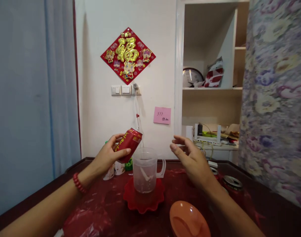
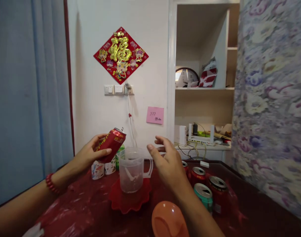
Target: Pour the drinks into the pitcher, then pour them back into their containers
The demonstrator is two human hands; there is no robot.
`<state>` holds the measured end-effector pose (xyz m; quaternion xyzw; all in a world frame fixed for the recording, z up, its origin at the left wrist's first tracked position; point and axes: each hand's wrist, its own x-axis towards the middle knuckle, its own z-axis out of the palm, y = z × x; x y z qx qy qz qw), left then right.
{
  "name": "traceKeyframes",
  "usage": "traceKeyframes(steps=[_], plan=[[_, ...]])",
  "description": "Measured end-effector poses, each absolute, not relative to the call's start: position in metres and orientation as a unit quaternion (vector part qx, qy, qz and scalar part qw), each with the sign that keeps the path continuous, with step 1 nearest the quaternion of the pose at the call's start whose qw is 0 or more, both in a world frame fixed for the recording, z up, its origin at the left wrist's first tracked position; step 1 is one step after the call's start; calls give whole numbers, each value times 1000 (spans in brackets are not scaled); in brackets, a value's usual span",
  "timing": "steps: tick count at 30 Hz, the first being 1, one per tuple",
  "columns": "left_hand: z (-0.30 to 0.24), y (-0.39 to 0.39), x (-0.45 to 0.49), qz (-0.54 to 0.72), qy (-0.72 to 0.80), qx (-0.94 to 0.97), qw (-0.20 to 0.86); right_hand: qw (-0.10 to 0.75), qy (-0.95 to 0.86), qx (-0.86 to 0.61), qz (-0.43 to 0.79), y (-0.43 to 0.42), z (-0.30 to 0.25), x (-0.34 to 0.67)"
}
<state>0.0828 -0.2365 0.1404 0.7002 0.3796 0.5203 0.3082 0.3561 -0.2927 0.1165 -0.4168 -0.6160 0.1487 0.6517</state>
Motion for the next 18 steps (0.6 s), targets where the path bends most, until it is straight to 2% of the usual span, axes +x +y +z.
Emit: traceKeyframes(steps=[8, 13, 18], plan=[[154, -201, 58, 396, 464, 751, 254, 754, -516, -379, 147, -283, 110, 394], [166, -192, 66, 310, 496, 788, 193, 776, -492, -373, 129, -287, 107, 411], [176, -190, 77, 280, 487, 799, 216, 799, -477, -352, 104, -294, 113, 423]])
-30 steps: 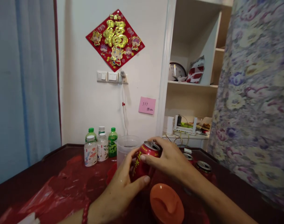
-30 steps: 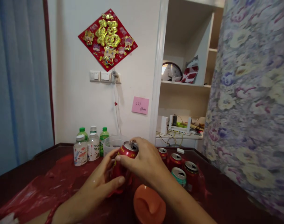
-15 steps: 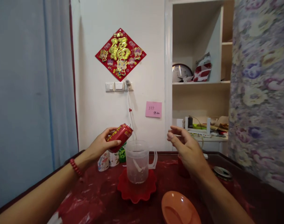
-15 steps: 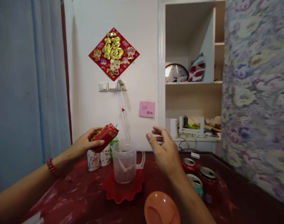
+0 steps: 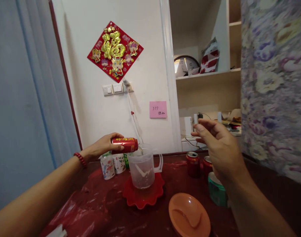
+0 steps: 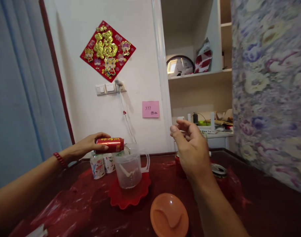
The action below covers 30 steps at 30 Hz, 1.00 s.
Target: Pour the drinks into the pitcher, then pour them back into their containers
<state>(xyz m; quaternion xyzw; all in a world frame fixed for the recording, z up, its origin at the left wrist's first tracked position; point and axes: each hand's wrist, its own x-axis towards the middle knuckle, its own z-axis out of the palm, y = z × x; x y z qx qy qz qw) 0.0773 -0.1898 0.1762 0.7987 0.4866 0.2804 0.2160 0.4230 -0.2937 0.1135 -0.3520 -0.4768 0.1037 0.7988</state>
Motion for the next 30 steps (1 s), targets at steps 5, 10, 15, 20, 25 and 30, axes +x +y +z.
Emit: traceKeyframes(steps=[5, 10, 15, 20, 25, 30], plan=[[182, -191, 85, 283, 473, 802, 231, 810, -476, -330, 91, -300, 118, 426], [190, -194, 94, 283, 479, 800, 225, 816, -475, -319, 83, -304, 120, 427], [198, -196, 104, 286, 471, 807, 211, 815, -479, -313, 88, -305, 121, 426], [204, -196, 113, 282, 470, 811, 205, 816, -481, -309, 90, -307, 122, 424], [211, -197, 122, 278, 471, 814, 196, 817, -478, -310, 89, -310, 123, 423], [218, -194, 127, 276, 472, 815, 193, 818, -480, -303, 93, -311, 125, 423]])
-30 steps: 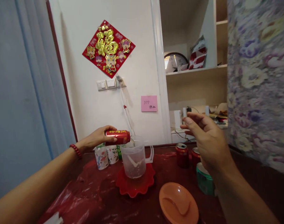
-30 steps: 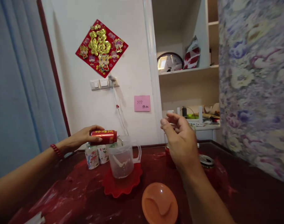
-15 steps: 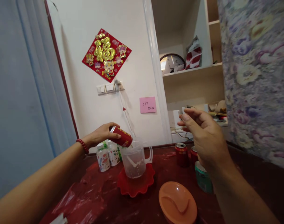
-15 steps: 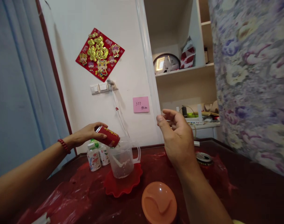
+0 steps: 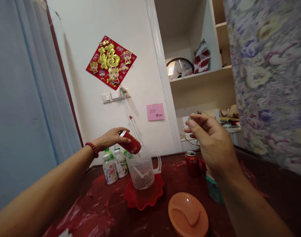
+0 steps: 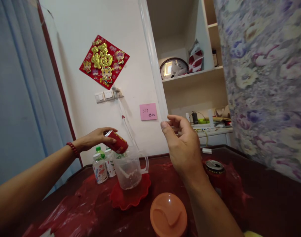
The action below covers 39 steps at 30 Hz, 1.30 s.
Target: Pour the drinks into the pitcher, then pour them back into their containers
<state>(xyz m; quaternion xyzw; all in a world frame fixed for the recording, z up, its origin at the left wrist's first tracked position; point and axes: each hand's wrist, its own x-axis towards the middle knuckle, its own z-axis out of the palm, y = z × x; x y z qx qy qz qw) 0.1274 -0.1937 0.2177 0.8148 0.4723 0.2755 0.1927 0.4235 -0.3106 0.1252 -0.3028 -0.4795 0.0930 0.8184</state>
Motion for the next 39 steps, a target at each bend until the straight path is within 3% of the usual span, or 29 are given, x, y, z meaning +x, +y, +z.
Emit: traceKeyframes(steps=[22, 39], plan=[[240, -193, 144, 207, 505, 833, 86, 827, -472, -294, 83, -313, 127, 427], [244, -197, 151, 186, 514, 834, 82, 831, -467, -290, 86, -317, 128, 427]])
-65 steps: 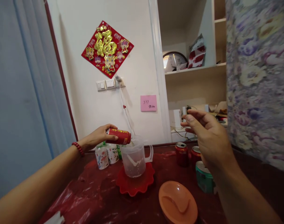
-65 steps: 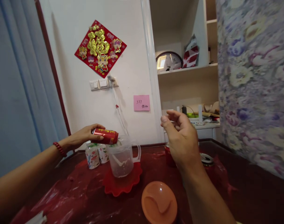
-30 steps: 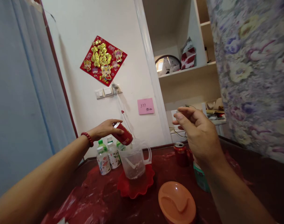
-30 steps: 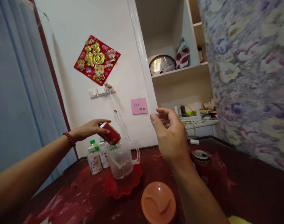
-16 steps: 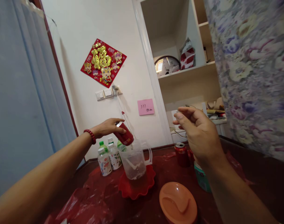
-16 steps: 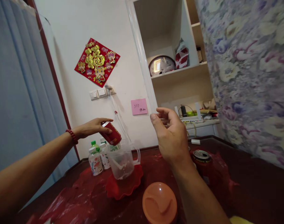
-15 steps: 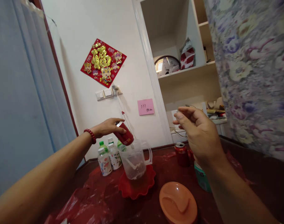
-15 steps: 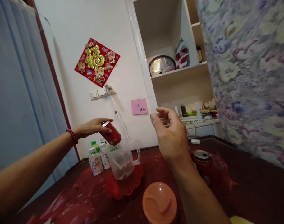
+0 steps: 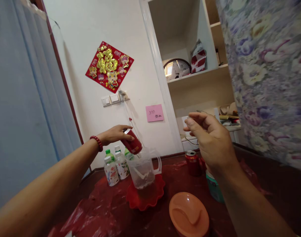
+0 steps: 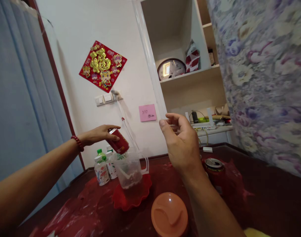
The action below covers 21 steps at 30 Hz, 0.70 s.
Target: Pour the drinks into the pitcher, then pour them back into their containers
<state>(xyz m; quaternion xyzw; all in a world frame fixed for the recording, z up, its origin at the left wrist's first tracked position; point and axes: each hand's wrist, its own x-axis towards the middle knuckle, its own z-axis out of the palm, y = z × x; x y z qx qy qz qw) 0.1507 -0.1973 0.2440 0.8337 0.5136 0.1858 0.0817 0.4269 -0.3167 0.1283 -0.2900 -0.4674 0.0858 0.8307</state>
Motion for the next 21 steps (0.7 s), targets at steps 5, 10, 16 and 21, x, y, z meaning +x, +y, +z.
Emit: traceKeyframes(steps=[5, 10, 16, 21], plan=[[243, -198, 152, 186, 516, 832, 87, 827, -473, -295, 77, -316, 128, 427], [240, -196, 150, 187, 518, 829, 97, 825, -474, -298, 80, -316, 128, 426], [235, -195, 151, 193, 512, 830, 108, 825, -473, -297, 85, -316, 127, 426], [233, -194, 150, 208, 507, 832, 92, 826, -473, -296, 83, -314, 126, 426]])
